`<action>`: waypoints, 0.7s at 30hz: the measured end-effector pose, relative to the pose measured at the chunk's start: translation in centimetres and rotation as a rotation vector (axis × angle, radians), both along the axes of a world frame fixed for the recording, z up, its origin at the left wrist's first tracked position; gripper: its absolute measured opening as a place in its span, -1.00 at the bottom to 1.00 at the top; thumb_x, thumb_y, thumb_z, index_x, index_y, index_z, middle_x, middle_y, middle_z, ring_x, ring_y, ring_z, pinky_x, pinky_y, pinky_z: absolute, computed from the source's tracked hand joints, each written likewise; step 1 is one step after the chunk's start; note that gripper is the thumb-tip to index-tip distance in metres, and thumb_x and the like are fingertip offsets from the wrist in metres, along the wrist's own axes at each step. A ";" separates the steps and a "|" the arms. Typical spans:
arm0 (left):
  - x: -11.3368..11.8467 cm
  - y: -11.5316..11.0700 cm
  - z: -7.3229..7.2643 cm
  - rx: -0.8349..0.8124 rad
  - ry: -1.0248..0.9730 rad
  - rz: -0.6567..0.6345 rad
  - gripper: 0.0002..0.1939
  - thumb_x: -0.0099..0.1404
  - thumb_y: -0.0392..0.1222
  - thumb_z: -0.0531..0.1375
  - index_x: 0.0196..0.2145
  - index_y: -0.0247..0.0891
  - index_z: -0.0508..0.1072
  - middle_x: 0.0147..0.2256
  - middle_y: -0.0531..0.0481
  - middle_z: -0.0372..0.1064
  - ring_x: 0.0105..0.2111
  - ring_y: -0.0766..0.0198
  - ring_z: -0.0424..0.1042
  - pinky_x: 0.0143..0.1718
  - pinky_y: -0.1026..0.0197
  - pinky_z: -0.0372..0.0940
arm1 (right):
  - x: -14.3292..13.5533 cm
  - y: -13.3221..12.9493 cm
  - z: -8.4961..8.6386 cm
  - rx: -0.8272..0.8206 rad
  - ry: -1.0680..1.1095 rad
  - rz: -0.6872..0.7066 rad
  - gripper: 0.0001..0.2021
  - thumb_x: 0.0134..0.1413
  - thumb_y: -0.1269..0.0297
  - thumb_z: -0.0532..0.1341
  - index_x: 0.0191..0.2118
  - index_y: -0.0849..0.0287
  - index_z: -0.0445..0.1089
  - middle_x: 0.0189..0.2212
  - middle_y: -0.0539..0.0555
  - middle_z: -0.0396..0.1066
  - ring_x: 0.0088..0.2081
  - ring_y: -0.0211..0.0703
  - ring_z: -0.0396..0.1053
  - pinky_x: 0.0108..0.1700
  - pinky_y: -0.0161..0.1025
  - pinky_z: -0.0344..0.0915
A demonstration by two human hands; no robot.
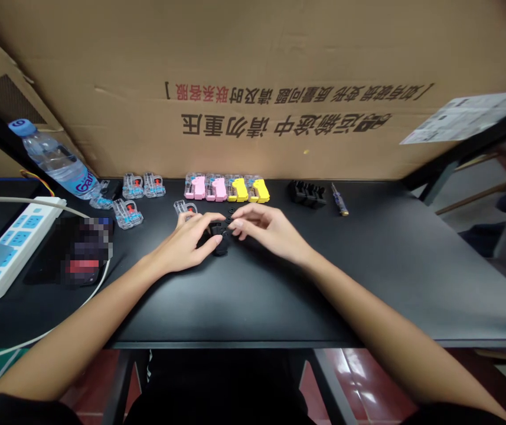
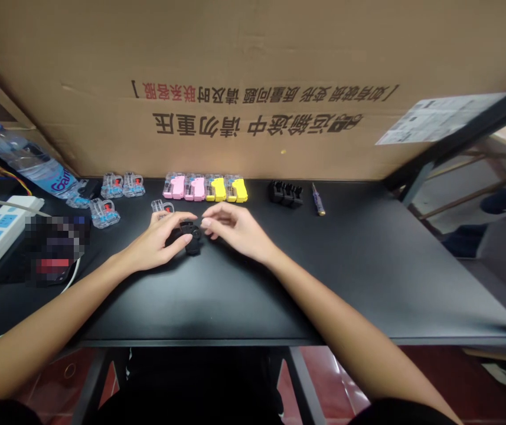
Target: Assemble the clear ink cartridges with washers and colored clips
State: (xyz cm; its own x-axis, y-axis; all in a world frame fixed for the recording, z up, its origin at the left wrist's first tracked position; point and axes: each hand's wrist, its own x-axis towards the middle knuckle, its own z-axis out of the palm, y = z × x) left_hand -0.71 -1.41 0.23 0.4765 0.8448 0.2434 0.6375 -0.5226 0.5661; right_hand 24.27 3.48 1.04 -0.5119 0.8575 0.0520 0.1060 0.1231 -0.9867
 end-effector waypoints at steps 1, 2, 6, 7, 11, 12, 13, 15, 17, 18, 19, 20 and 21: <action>-0.1 0.0 0.1 -0.007 -0.005 0.015 -0.62 0.59 -0.03 0.10 0.28 -0.11 0.33 0.09 -0.12 0.55 0.09 0.02 0.52 0.38 -0.18 0.08 | 0.8 0.4 0.5 0.072 -0.044 -0.040 -0.58 0.22 -0.14 0.42 -0.14 0.16 0.50 -0.32 0.07 0.56 -0.33 -0.15 0.52 -0.22 -0.14 0.49; -0.2 0.0 0.2 -0.012 -0.011 0.031 -0.62 0.58 -0.02 0.12 0.27 -0.11 0.33 0.07 -0.12 0.56 0.09 0.01 0.53 0.36 -0.18 0.11 | 1.6 0.9 0.9 0.140 -0.099 -0.077 -0.58 0.25 -0.14 0.39 -0.16 0.17 0.51 -0.33 0.07 0.55 -0.36 -0.17 0.49 -0.24 -0.16 0.46; -0.3 0.2 0.2 0.000 -0.026 0.082 -0.59 0.55 -0.03 0.19 0.26 -0.14 0.32 0.05 -0.14 0.58 0.12 0.00 0.53 0.34 -0.17 0.13 | 5.3 2.8 1.8 0.230 -0.397 0.002 -0.58 0.20 -0.15 0.41 -0.23 0.16 0.56 -0.44 0.03 0.50 -0.44 -0.19 0.39 -0.36 -0.21 0.32; -0.3 0.2 0.2 0.016 -0.031 0.091 -0.58 0.54 -0.03 0.22 0.26 -0.14 0.32 0.05 -0.13 0.59 0.12 0.01 0.54 0.35 -0.17 0.10 | 5.9 3.2 1.7 0.225 -0.465 0.047 -0.58 0.16 -0.15 0.43 -0.24 0.16 0.57 -0.45 0.02 0.51 -0.44 -0.19 0.39 -0.38 -0.22 0.30; -0.3 0.3 0.3 0.136 -0.037 0.111 -0.64 0.48 -0.02 0.32 0.13 -0.13 0.40 0.01 -0.08 0.64 0.07 0.04 0.56 0.36 -0.16 0.05 | 6.2 3.4 0.7 0.228 -0.578 0.127 -0.59 0.10 -0.14 0.45 -0.22 0.16 0.58 -0.46 0.01 0.53 -0.43 -0.18 0.43 -0.37 -0.23 0.31; -0.4 0.3 0.4 0.167 -0.025 0.104 -0.69 0.48 -0.02 0.32 0.08 -0.13 0.44 0.00 -0.07 0.65 0.05 0.06 0.56 0.35 -0.16 0.05 | 6.0 3.3 0.4 0.242 -0.585 0.139 -0.60 0.11 -0.13 0.44 -0.23 0.15 0.58 -0.45 0.01 0.53 -0.43 -0.18 0.44 -0.36 -0.24 0.32; -0.4 0.4 0.5 0.192 -0.008 0.085 -0.75 0.48 -0.04 0.32 0.04 -0.12 0.47 -0.01 -0.06 0.66 0.03 0.06 0.55 0.34 -0.15 0.06 | 5.7 3.2 0.2 0.260 -0.591 0.153 -0.62 0.12 -0.11 0.44 -0.25 0.15 0.57 -0.45 0.02 0.54 -0.43 -0.19 0.44 -0.36 -0.24 0.32; -0.6 0.5 0.7 0.218 0.036 0.013 -0.84 0.49 -0.11 0.29 0.00 -0.10 0.53 0.00 -0.03 0.66 0.02 0.08 0.54 0.32 -0.14 0.06 | 5.3 3.0 -0.2 0.297 -0.591 0.166 -0.66 0.15 -0.07 0.42 -0.29 0.14 0.56 -0.45 0.01 0.54 -0.45 -0.20 0.43 -0.36 -0.25 0.32; -0.8 0.6 0.7 0.220 0.078 -0.070 -0.85 0.50 -0.21 0.24 -0.02 -0.08 0.56 0.04 0.00 0.66 0.05 0.10 0.53 0.31 -0.13 0.07 | 5.1 2.9 -0.2 0.313 -0.577 0.160 -0.70 0.15 -0.03 0.42 -0.32 0.13 0.55 -0.47 0.01 0.53 -0.46 -0.20 0.42 -0.38 -0.24 0.32; -0.9 0.6 0.6 0.220 0.094 -0.105 -0.82 0.50 -0.25 0.22 -0.02 -0.07 0.58 0.05 0.01 0.66 0.07 0.10 0.52 0.31 -0.13 0.06 | 5.2 2.9 -0.2 0.308 -0.570 0.159 -0.71 0.15 -0.02 0.42 -0.33 0.12 0.54 -0.49 0.01 0.53 -0.47 -0.20 0.43 -0.38 -0.24 0.33; -1.0 0.7 0.5 0.220 0.107 -0.128 -0.79 0.51 -0.28 0.20 -0.02 -0.06 0.59 0.07 0.02 0.65 0.08 0.11 0.51 0.31 -0.12 0.06 | 5.2 2.9 -0.1 0.295 -0.563 0.163 -0.72 0.15 -0.01 0.42 -0.34 0.11 0.53 -0.50 0.00 0.52 -0.48 -0.19 0.43 -0.39 -0.24 0.33; -1.0 0.8 0.4 0.222 0.118 -0.142 -0.77 0.52 -0.29 0.18 -0.02 -0.05 0.59 0.07 0.02 0.65 0.08 0.12 0.51 0.31 -0.12 0.06 | 5.3 2.8 0.0 0.273 -0.553 0.172 -0.72 0.16 0.00 0.42 -0.36 0.11 0.51 -0.52 0.00 0.52 -0.49 -0.19 0.43 -0.39 -0.24 0.33; -1.1 0.8 0.3 0.226 0.125 -0.151 -0.76 0.53 -0.29 0.17 -0.01 -0.05 0.60 0.07 0.01 0.65 0.08 0.13 0.51 0.31 -0.11 0.06 | 5.3 2.8 0.1 0.246 -0.540 0.183 -0.73 0.16 0.01 0.41 -0.36 0.11 0.50 -0.53 0.00 0.51 -0.49 -0.19 0.44 -0.39 -0.24 0.34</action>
State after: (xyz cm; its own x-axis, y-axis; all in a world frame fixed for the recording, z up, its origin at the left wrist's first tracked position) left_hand -1.77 -0.61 0.54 0.6307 0.6931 0.3490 0.6001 -0.7207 0.3470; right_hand 29.60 6.29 1.10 -0.6590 0.7488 -0.0703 0.5376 0.4036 -0.7403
